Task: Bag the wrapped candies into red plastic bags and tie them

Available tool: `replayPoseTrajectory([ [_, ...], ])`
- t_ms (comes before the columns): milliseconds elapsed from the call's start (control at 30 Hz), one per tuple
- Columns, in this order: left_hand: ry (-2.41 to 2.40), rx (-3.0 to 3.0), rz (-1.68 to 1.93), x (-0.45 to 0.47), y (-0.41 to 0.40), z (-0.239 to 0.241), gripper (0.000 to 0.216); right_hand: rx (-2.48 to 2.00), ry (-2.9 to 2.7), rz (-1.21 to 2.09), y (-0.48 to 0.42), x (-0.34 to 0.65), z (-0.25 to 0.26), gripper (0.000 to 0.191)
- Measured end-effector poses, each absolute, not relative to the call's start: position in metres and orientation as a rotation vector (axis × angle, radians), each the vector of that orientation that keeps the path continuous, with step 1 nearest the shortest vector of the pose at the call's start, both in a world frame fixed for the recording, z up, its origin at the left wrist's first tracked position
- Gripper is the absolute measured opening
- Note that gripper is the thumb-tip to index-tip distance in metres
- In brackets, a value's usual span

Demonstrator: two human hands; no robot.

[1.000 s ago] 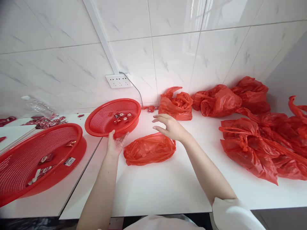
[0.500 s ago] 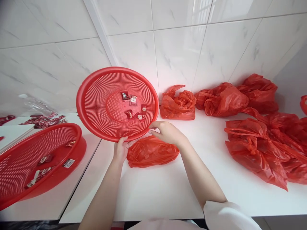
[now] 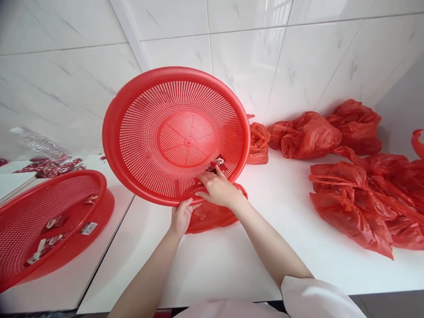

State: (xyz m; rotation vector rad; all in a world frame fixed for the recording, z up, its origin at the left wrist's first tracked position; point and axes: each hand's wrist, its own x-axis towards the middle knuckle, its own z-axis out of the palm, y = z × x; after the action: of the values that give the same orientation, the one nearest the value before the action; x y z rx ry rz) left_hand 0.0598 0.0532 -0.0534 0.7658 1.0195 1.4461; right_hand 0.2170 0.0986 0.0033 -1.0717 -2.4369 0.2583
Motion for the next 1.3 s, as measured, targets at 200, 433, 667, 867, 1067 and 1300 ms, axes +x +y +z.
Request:
replayPoseTrajectory([
  [200,0.970,0.763,1.434,0.058,0.053,-0.049,0.052,-1.111,-2.254,0.387,0.100,0.208,0.002,0.033],
  [433,0.946,0.695,1.516,0.052,0.057,-0.049,0.053,-0.868,-1.282,1.415,0.101,0.213,0.015,0.041],
  [667,0.877,0.647,1.536,0.051,0.057,-0.051,0.055,-0.836,-1.149,1.463,0.103,0.216,0.016,0.050],
  [867,0.862,0.629,1.544,0.050,0.060,-0.055,0.052,-0.854,-1.224,1.428,0.103,0.219,0.015,0.054],
  [1067,0.879,0.628,1.585,0.044,0.065,-0.056,0.047,-0.897,-1.689,1.406,0.098,0.233,0.020,0.032],
  [1300,0.892,0.616,1.673,0.037,0.070,-0.055,0.040,-1.062,-2.178,1.353,0.093,0.226,0.007,0.013],
])
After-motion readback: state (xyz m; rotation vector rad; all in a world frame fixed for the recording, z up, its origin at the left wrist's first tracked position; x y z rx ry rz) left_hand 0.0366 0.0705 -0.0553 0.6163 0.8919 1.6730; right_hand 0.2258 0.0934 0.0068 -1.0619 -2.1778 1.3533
